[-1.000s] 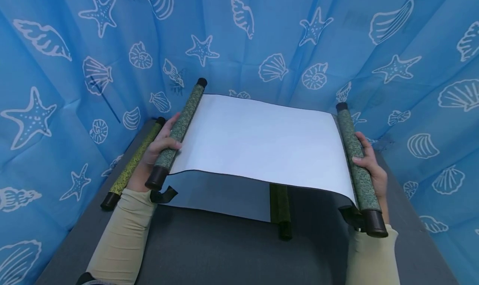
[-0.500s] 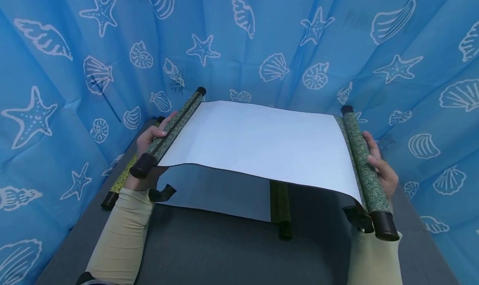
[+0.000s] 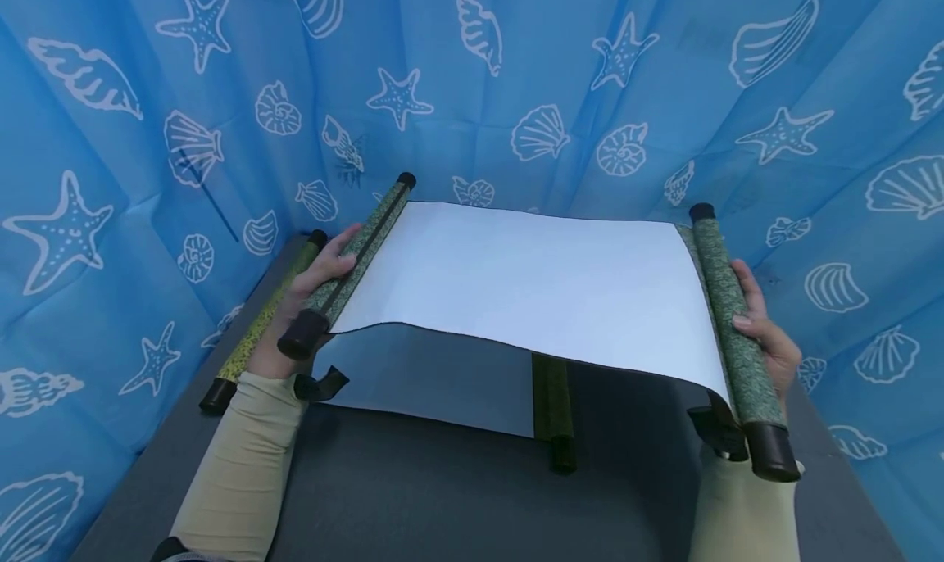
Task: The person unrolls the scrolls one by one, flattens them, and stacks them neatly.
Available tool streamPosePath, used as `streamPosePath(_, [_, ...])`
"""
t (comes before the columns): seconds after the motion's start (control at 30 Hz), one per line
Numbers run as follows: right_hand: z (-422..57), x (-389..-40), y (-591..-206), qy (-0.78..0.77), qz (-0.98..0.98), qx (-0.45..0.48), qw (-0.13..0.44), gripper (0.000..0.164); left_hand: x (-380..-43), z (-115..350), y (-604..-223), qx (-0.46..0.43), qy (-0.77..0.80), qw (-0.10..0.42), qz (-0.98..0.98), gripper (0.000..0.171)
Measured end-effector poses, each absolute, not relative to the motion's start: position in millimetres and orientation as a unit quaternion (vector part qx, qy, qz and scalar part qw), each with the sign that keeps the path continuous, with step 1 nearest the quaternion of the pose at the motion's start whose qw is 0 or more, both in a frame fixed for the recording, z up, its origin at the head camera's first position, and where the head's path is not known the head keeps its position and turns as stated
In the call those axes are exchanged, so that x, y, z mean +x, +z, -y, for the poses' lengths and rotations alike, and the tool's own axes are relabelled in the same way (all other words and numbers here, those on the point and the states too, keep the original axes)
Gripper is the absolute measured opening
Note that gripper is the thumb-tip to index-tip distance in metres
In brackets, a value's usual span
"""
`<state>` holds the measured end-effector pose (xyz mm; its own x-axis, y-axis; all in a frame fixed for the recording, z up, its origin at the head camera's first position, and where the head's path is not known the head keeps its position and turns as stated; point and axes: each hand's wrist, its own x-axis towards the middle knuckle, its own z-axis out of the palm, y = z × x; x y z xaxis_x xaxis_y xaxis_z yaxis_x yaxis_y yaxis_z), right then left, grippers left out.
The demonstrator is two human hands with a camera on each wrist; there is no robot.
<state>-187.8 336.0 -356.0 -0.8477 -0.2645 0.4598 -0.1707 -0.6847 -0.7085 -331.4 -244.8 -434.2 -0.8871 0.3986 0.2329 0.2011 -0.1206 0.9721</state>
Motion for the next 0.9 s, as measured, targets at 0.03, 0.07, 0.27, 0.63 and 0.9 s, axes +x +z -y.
streamPosePath(0.03, [-338, -188, -356, -0.883, -0.374, -0.28, 0.039, 0.073, -335, 244, -434, 0.233, 0.69, 0.06, -0.683, 0.112])
streamPosePath(0.07, [-340, -187, -355, -0.89, -0.354, -0.283, 0.049, 0.073, -304, 231, -409, 0.201, 0.684, 0.062, -0.698, 0.113])
streamPosePath(0.27, [-339, -179, -347, -0.937, -0.166, -0.288, 0.104, 0.074, -254, 205, -368, 0.256, 0.71, 0.058, -0.654, 0.093])
streamPosePath(0.63, [-339, -169, -342, -0.954, -0.074, -0.272, 0.099, 0.071, -251, 214, -363, 0.23, 0.698, 0.057, -0.676, 0.076])
streamPosePath(0.9, [-344, -169, -343, -0.949, -0.069, -0.28, 0.129, 0.069, -264, 227, -376, 0.279, 0.706, 0.064, -0.648, 0.08])
